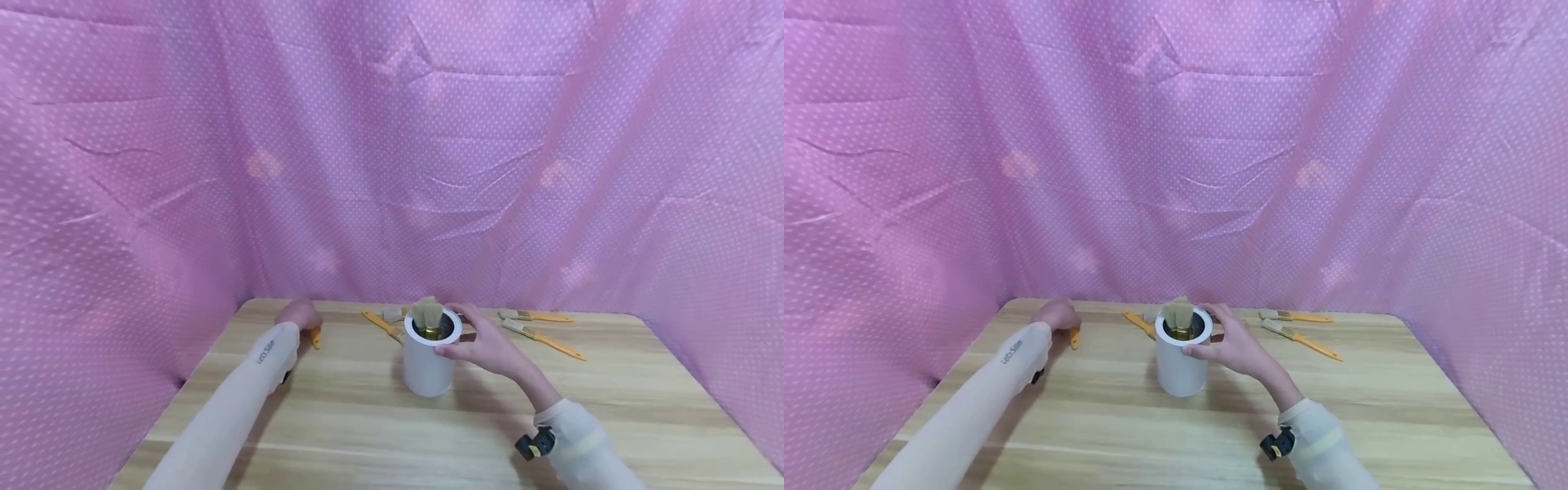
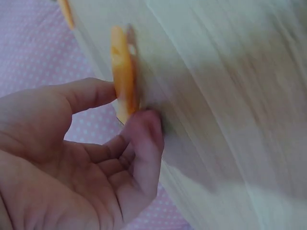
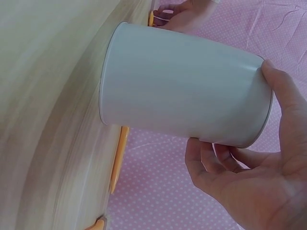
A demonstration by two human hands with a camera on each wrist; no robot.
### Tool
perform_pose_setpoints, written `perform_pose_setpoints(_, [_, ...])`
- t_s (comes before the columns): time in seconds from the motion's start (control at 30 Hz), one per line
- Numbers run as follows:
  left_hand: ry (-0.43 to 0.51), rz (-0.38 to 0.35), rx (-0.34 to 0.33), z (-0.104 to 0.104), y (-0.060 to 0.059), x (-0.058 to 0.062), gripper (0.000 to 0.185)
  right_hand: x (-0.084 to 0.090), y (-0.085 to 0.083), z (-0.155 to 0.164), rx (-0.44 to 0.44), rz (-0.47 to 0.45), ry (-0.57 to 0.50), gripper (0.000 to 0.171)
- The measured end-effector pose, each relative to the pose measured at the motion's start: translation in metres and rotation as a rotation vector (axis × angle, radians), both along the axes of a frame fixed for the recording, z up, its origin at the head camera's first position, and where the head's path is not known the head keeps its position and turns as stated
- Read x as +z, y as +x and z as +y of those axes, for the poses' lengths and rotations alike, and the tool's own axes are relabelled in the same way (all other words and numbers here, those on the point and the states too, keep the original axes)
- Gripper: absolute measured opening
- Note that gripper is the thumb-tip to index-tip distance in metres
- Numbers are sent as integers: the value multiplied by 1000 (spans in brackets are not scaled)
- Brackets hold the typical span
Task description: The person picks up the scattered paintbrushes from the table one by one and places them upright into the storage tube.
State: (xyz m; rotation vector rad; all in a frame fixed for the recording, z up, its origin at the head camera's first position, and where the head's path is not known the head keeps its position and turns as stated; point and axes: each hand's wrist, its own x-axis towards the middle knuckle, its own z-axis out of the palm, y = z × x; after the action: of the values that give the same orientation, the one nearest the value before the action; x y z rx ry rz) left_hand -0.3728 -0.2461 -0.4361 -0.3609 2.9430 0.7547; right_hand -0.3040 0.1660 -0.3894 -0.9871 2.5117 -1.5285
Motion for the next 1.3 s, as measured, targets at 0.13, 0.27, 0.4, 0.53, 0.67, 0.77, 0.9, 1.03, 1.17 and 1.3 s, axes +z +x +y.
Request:
perform_pose_setpoints(0.13, [241, -58, -3, -11, 3, -5, 12, -3, -2, 2, -2, -14, 5, 80])
perform_pose_setpoints(0.27, [407, -117, 2, -21, 7, -12, 15, -4, -3, 1, 4, -12, 8, 80])
perform_pose_setpoints(0.4, [516, -96, -63, -23, 8, -18, 19, -4, -4, 2, 1, -10, 8, 81])
perform_pose_setpoints(0.53, [646, -41, -188, -17, 6, -22, 23, -4, -4, 4, -5, -12, -5, 81])
perform_pose_setpoints(0.67, [647, 25, -294, -5, 8, -19, 21, -6, -4, 5, -4, -3, -15, 80])
perform_pose_setpoints(0.77, [622, 87, -336, 7, 14, -12, 20, -9, -3, 4, -4, -9, -15, 79])
perform_pose_setpoints(0.9, [689, 155, -319, 23, 27, 0, 25, -13, -1, 1, 9, -14, -21, 78])
perform_pose_setpoints(1.03, [786, 221, -289, 42, 41, 16, 32, -14, 0, -4, 15, 7, -42, 77])
perform_pose_setpoints(1.17, [838, 307, -331, 70, 59, 41, 35, -12, 0, -4, 0, 31, -59, 77])
perform_pose_setpoints(1.3, [898, 382, -390, 99, 75, 65, 38, -8, 0, -1, 4, 44, -54, 77])
